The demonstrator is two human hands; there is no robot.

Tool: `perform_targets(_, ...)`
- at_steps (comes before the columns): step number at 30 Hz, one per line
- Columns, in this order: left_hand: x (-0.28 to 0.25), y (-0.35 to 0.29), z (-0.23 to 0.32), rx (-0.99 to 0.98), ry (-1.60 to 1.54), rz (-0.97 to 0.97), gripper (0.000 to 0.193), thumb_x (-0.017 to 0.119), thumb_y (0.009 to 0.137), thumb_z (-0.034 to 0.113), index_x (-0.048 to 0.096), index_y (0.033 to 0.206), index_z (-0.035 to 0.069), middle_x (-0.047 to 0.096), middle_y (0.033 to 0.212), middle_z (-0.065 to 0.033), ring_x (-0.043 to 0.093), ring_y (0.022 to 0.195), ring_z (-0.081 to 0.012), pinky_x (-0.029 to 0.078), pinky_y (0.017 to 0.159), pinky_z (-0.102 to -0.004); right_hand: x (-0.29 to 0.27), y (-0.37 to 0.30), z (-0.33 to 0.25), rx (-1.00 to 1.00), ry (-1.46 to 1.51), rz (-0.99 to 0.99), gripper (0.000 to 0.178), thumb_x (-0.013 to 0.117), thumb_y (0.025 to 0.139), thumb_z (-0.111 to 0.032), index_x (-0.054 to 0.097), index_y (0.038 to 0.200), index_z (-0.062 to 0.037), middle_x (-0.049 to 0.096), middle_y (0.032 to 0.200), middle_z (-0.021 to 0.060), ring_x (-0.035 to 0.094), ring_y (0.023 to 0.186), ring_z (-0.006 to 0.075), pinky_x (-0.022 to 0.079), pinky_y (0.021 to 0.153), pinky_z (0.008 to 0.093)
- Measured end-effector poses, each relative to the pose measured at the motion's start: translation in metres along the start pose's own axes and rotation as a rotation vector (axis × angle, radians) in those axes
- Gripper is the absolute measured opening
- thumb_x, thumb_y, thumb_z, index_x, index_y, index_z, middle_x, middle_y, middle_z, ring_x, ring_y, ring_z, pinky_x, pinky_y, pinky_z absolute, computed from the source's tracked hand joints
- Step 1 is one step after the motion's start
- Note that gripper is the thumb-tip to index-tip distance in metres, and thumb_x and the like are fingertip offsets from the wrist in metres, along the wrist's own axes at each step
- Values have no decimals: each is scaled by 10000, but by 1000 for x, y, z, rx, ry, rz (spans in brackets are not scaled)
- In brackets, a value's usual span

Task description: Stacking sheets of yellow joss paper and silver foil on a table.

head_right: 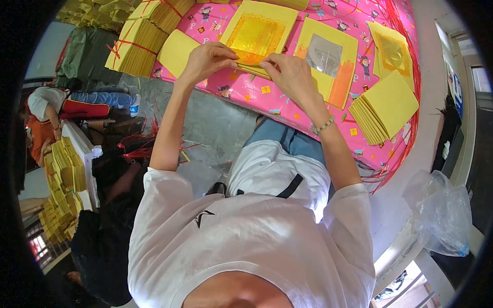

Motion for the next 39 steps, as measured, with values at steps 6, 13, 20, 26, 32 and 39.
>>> perform_targets(6,-1,3,-2,-56,-68,-18,207,731,710,295,727,842,135,684,841,-8,646,755,-193,498,666,-309,-4,0,-1,3,2,-16,244,604,849,-271,676,886,-42,657,744,141,637,679,310,501,619,388)
perform_targets(13,-2,3,-2,-107,-90,-40,188,729,716,291,730,830,141,685,834,3,649,746,-184,498,655,-303,-7,-1,1,-20,16,-46,270,642,819,-291,674,905,-37,668,794,136,649,741,274,501,668,376)
perform_targets(20,1,1,-5,-74,-92,-6,194,736,708,293,730,825,139,688,841,9,651,749,-180,499,656,-300,-9,1,-1,10,-17,-97,301,664,793,-317,674,940,-54,670,809,135,649,767,280,501,691,378)
perform_targets(26,2,0,-5,21,-46,10,248,742,701,311,721,875,136,666,876,-19,632,816,-206,497,714,-317,-3,5,1,-62,-32,-76,232,592,854,-274,652,886,-52,644,699,130,630,685,310,490,637,400)
perform_targets(32,6,0,10,71,54,85,248,705,743,319,701,903,129,618,860,-36,601,832,-233,490,723,-339,0,9,9,-103,-162,-29,234,565,881,-276,617,934,-54,628,689,130,621,644,309,480,585,390)
perform_targets(39,1,-1,13,66,99,53,171,653,795,268,690,880,124,612,838,-47,599,817,-250,486,698,-357,1,-4,-4,-183,-56,107,191,635,821,-189,616,966,-66,637,878,131,630,764,300,503,637,378)
Point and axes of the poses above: each hand's wrist, its own y-axis towards the middle knuckle, its own x-axis out of the palm, z = x × y, the point moved 2 cm from there along y, towards the middle knuckle
